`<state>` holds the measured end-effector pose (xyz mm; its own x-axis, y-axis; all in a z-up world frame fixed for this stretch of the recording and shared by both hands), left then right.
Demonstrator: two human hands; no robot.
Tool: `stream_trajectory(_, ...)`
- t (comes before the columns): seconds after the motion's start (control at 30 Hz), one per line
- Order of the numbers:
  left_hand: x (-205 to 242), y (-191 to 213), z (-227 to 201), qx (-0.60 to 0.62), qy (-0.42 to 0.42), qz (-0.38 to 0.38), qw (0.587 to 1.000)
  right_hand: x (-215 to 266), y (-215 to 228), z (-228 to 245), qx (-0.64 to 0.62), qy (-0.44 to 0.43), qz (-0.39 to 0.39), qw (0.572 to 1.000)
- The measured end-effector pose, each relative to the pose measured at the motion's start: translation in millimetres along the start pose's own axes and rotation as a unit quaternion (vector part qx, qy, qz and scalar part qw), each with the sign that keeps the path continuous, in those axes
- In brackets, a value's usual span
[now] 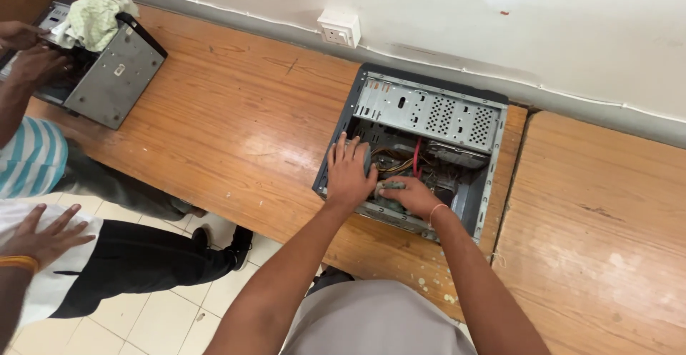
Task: The person cleans the interior of an open desktop computer case placed on a wooden table. Using a cloth, they wipe the power supply unit, motherboard, and internal cables, moving components slightly to reach different areas.
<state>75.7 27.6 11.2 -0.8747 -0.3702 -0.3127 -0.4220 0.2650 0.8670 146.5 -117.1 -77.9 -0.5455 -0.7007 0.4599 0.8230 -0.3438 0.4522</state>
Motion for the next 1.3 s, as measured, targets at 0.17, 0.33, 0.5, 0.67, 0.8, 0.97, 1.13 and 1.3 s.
stream_trajectory(0.17,-3,-1,1,0.008,-0.005,-0.010,1.000,-33,12,-63,0.096,-0.063,0.016,0.993)
stream_trajectory(0.33,1,0,1,0.011,-0.005,-0.002,1.000,-2,36,-89,0.257,-0.231,0.032,0.938)
stream_trajectory(0.5,0,3,1,0.001,-0.008,0.005,1.000,-22,9,-73,0.243,-0.122,0.011,0.962)
stream_trajectory(0.67,-2,2,-1,0.024,-0.022,0.004,0.999,-21,-12,-18,-0.008,-0.050,-0.015,0.999)
stream_trajectory(0.8,-1,12,-8,0.026,-0.035,-0.024,0.999,-20,0,-36,0.058,-0.097,-0.028,0.993)
stream_trajectory(0.97,0,18,-18,0.049,-0.094,-0.020,0.994,26,37,-50,0.238,-0.302,-0.014,0.923)
stream_trajectory(1.13,1,5,-15,0.072,-0.095,0.017,0.993,32,30,-63,0.214,-0.344,-0.009,0.914)
stream_trajectory(1.3,-1,21,-25,0.070,-0.119,0.010,0.990,0,-1,-17,0.159,-0.119,0.001,0.980)
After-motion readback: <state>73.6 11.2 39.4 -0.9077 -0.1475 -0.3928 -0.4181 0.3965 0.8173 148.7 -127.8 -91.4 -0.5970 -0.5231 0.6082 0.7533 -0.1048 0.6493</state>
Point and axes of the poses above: each hand's wrist, its own x-axis away from the middle knuckle, its own y-axis out of the back of the hand, z = x × y, the point moved 8 cm from there along -x, towards the middle knuckle, and after that the axes turned 1 degree about x, right-handed, at the moved point
